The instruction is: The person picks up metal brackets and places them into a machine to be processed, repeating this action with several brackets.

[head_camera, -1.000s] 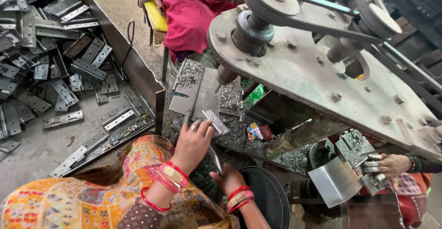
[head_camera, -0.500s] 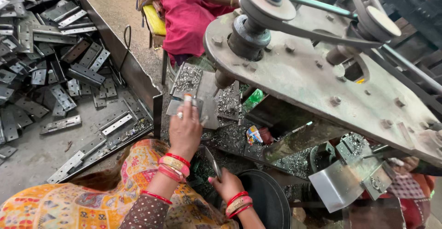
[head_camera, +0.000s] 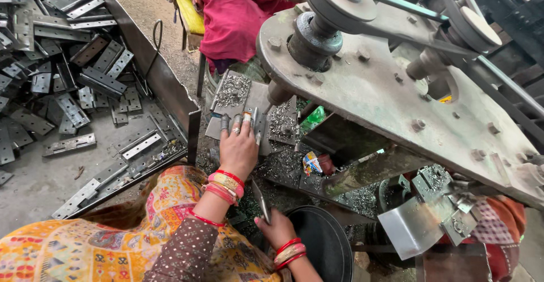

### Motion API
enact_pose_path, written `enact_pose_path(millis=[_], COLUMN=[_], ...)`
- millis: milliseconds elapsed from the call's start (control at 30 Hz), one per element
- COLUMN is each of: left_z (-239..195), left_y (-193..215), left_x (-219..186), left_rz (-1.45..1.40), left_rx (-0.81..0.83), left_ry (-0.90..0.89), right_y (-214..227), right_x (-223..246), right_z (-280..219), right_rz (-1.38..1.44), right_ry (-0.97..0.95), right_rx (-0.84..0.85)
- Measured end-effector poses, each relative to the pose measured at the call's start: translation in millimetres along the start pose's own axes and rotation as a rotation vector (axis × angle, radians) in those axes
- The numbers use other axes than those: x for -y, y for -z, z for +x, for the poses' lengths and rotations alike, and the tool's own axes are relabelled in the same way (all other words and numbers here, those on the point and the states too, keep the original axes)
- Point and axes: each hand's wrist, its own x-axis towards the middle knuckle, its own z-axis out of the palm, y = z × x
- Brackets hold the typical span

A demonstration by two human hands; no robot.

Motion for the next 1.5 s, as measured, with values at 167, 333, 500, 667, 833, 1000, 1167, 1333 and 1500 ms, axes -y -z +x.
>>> enact_pose_path(millis=[167, 333, 500, 667, 833, 1000, 1167, 1333, 1500], left_z=[2.9, -7.9, -8.3, 10.2, 8.6, -5.6, 10.1, 22.2, 10.3], left_y=[4.3, 7.7, 5.8, -12.0, -7.7, 0.6, -3.4, -17.2, -10.4], left_x=[5.5, 11.3, 9.8, 10.1, 10.0, 10.4, 14.9, 13.2, 13.7], left_rz=[-0.09, -0.078, -0.071, -0.109, -0.06, -0.103, 0.012, -0.067, -0.084], left_rx=[0.05, -0.056, -0.117, -0.135, -0.149, -0.028, -0.11, -0.062, -0.115], left_ry=[0.015, -0.037, -0.06, -0.059, -0.058, -0.047, -0.075, -0.04, -0.052], right_y=[-59.3, -67.9, -20.4, -8.6, -53.4, -56.1, 4.0, -30.3, -61.8], right_x=[-18.9, -25.7, -13.5, -11.3, -18.8, -24.1, -10.0, -7.4, -24.4], right_z=[1.1, 2.5, 7.7, 6.1, 3.0, 3.4, 5.8, -4.7, 2.1], right_rz=[-0.06, -0.034, -0.137, -0.197, -0.044, 0.013, -0.12, -0.028, -0.015], right_ry=[-0.074, 0.014, 0.036, -0.029, -0.05, -0.006, -0.034, 0.015, 0.065], right_rx=[-0.042, -0.114, -0.001, 0.066, -0.034, -0.045, 0.069, -0.06, -0.103])
